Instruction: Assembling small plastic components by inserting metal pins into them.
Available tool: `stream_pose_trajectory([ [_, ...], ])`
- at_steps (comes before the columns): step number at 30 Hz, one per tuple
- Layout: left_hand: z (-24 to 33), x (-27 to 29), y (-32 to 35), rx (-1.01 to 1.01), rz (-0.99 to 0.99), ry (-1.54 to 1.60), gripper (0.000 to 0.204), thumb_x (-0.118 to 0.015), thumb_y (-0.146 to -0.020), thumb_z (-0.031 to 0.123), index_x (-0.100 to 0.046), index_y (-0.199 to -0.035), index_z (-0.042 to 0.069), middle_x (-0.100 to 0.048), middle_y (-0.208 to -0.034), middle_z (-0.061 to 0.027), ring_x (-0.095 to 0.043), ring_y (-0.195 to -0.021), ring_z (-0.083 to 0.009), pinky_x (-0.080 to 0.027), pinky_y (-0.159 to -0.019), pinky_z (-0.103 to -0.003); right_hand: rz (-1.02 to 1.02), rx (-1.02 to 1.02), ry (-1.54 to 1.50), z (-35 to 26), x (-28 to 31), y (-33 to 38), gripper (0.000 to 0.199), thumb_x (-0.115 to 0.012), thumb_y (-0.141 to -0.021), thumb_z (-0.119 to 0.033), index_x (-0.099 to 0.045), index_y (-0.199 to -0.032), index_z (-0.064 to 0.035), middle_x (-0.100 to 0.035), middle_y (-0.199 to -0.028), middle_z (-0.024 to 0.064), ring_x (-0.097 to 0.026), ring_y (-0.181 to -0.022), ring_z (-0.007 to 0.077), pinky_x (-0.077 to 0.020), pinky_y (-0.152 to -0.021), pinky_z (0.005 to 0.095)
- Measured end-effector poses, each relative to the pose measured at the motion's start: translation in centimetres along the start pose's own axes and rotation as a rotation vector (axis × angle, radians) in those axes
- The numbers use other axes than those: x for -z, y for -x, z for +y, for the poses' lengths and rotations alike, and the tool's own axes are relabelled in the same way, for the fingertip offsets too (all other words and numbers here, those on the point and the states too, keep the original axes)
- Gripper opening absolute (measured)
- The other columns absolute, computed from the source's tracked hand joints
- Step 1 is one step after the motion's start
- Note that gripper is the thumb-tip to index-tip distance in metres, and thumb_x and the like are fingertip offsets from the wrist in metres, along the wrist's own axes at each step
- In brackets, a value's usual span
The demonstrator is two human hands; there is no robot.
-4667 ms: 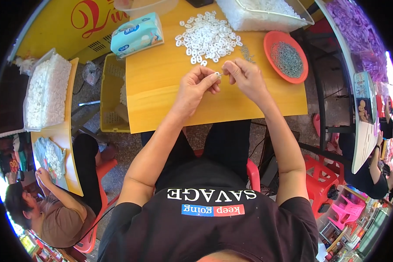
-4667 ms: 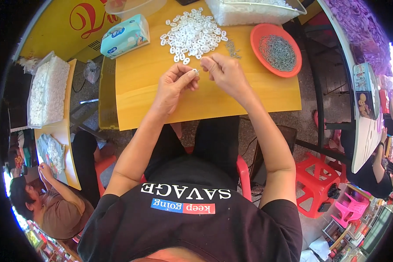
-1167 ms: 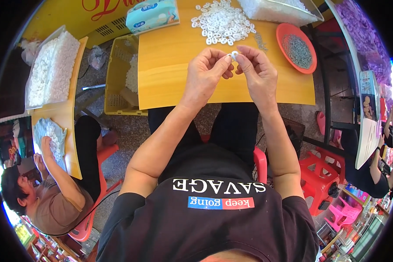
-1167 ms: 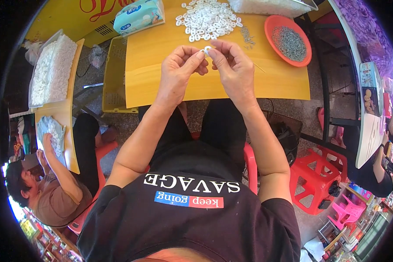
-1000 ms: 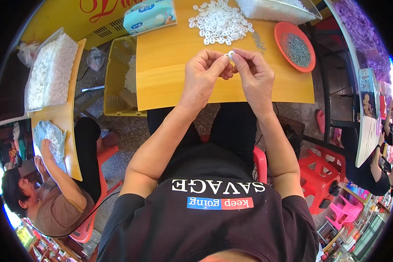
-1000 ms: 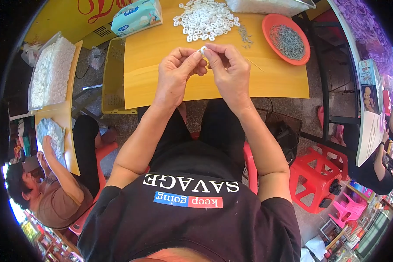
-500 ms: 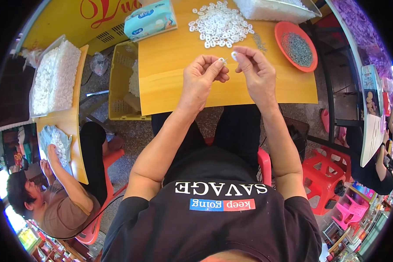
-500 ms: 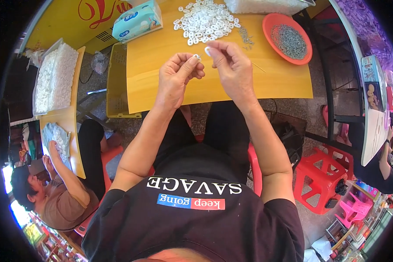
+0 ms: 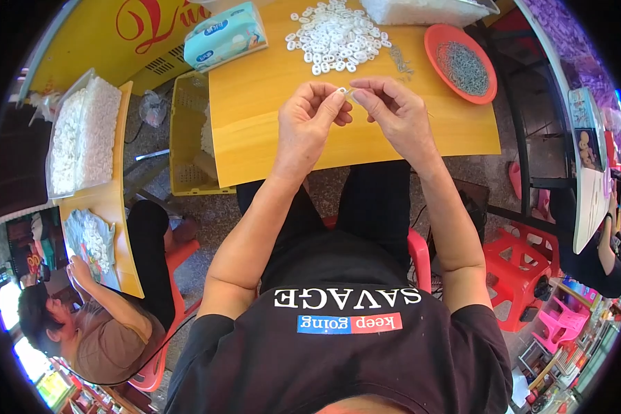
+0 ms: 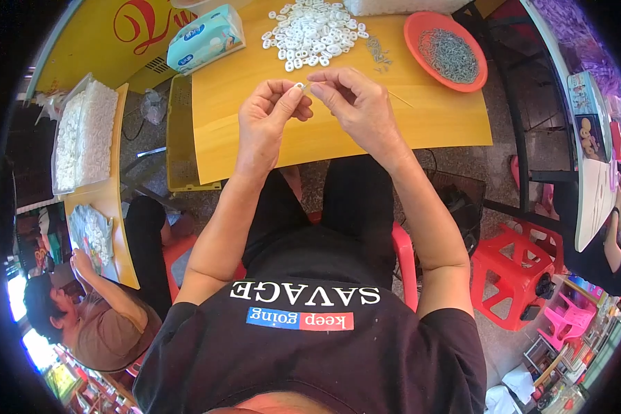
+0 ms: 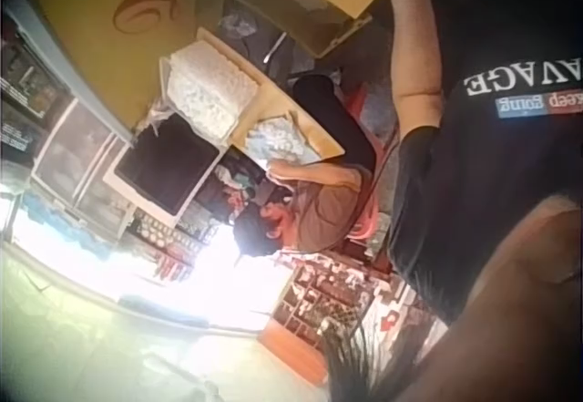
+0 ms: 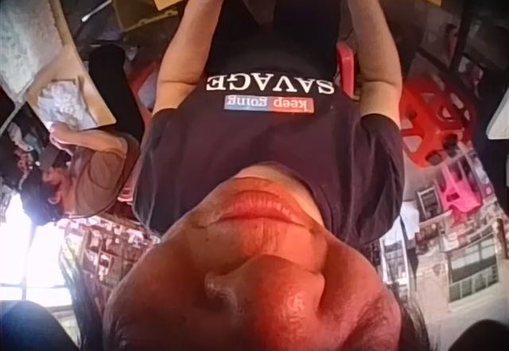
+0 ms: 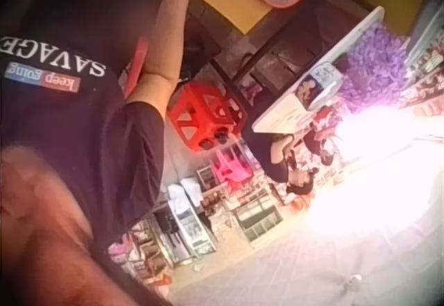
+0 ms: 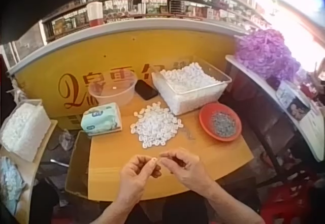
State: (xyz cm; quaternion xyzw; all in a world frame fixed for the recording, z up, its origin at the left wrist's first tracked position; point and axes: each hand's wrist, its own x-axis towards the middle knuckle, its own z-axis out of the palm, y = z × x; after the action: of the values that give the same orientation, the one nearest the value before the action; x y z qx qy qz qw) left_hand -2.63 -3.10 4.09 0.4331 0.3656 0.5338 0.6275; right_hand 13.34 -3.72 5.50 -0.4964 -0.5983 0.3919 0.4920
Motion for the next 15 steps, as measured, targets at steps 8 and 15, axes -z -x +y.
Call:
stream_pose_trajectory([
  [8, 0.00, -0.41, 0.10, -0.029, -0.019, -0.105, 0.013, -0.061, -0.093, 0.009, -0.058, -0.097, -0.003, -0.065, -0.083, -0.0080, -0.063, -0.071, -0.0119, -0.052, -0.066, -0.024, -0.034, -0.045, -0.036, 0.18, 0.27, -0.03, 0.015, -0.067, -0.090, -0.012, -0.067, -0.096, 0.0011, -0.066, -0.082, 0.0031, -0.058, -0.070, 0.0072, -0.0480, -0.062, 0.0222],
  [15, -0.36, -0.51, -0.31, 0.039, -0.014, 0.031, 0.014, -0.062, -0.093, 0.010, -0.058, -0.097, -0.003, -0.065, -0.082, -0.0083, -0.063, -0.070, -0.0125, -0.052, -0.066, -0.025, -0.022, -0.034, -0.088, 0.51, 0.47, -0.19, 0.014, -0.066, -0.090, -0.011, -0.068, -0.099, 0.0000, -0.065, -0.083, 0.0023, -0.057, -0.069, 0.0068, -0.0484, -0.063, 0.0221],
])
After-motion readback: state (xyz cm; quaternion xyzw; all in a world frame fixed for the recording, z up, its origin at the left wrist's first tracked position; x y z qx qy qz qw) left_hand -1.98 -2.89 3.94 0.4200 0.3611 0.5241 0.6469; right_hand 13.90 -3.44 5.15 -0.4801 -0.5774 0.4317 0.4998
